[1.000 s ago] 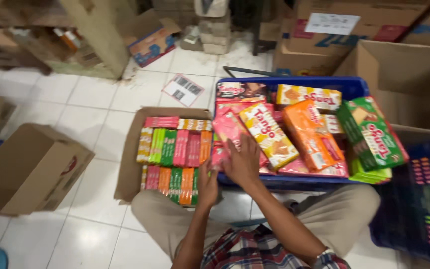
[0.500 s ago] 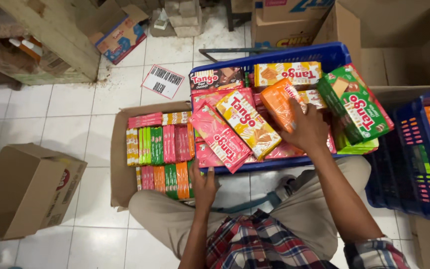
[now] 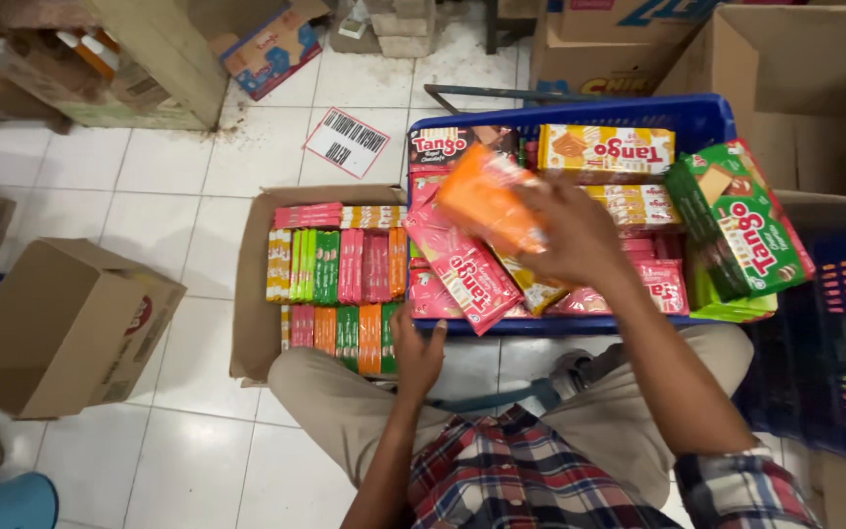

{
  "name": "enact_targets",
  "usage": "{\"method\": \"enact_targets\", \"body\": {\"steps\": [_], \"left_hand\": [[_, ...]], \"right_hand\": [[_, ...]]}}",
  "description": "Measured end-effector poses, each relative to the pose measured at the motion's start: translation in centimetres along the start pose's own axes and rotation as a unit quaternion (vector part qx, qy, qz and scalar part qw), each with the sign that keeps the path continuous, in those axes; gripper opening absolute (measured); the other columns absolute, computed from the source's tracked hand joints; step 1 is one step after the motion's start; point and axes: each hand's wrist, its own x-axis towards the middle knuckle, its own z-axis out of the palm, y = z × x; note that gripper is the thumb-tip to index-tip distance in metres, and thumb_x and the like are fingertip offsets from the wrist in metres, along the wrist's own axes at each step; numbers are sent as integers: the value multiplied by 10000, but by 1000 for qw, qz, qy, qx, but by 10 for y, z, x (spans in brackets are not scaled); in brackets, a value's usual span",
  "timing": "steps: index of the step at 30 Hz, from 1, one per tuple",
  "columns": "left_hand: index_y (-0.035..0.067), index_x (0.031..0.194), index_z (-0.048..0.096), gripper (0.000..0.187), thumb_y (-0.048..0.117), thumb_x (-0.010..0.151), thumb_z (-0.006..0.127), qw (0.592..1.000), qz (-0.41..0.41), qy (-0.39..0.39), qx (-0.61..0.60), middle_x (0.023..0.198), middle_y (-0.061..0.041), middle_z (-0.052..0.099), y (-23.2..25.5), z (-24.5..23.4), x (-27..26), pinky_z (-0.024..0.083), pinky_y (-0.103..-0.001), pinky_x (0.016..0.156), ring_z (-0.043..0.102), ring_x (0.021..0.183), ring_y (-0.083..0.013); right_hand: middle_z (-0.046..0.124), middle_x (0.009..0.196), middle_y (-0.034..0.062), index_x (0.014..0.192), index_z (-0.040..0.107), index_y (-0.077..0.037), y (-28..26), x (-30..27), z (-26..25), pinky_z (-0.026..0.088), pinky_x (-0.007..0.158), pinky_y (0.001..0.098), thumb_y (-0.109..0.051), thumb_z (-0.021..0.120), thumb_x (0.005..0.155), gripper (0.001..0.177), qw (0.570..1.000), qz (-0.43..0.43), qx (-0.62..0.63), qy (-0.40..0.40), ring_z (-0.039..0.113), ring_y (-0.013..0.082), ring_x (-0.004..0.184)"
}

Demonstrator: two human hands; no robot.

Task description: The person sits on the floor and transfers packs of Tango snacks from a cardboard box into a blue plastic crate. They handle the snack packs by hand, picking them up from the box and placing them into the crate.

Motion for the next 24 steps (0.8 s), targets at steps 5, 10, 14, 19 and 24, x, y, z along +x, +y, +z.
{"method": "enact_targets", "body": {"steps": [5,10,14,19,24], "left_hand": [[6,1559,326,973,277,787,852,1000,-26,17,-5,1498,-300,363,11,-3,-6,291,-574,1212,357,1455,-506],[-12,1602,161,1208,264,713,931,999,-45,12,-14,1536,-344,291,10,4,-10,302,-569,1213,332,1466,-515],[-34,1617,35,1367,207,655,975,996,-76,-5,-48,1570,-385,199,20,0,-6,390,-579,1154,302,1469,-544],[14,1626,29,1383,298,636,951,993,-113,-6,-18,1637,-282,176,13,14,-7,284,-554,1201,220,1528,-449],[-34,1611,59,1339,267,648,939,998,-51,49,-2,1624,-267,243,-5,33,-11,282,-459,1193,295,1496,-385]], "right_hand": [[631,1290,195,1384,645,-297,0,2,63,537,876,543,-397,847,552,862,988,-153,-8,34,684,467,1056],[638,1301,218,1288,706,-179,16,-12,28,501,960,530,-399,870,707,642,984,-125,96,82,643,456,1171],[658,1292,80,1336,687,-222,116,-31,21,523,969,420,-279,800,814,536,990,-8,49,134,655,328,1208],[711,1172,90,1193,773,-136,164,-75,-14,553,909,405,-255,880,788,436,957,31,-95,271,700,312,1080],[571,1207,314,1510,588,-150,179,-88,-64,489,853,596,-457,821,661,933,956,211,-151,140,598,536,1057]]}}
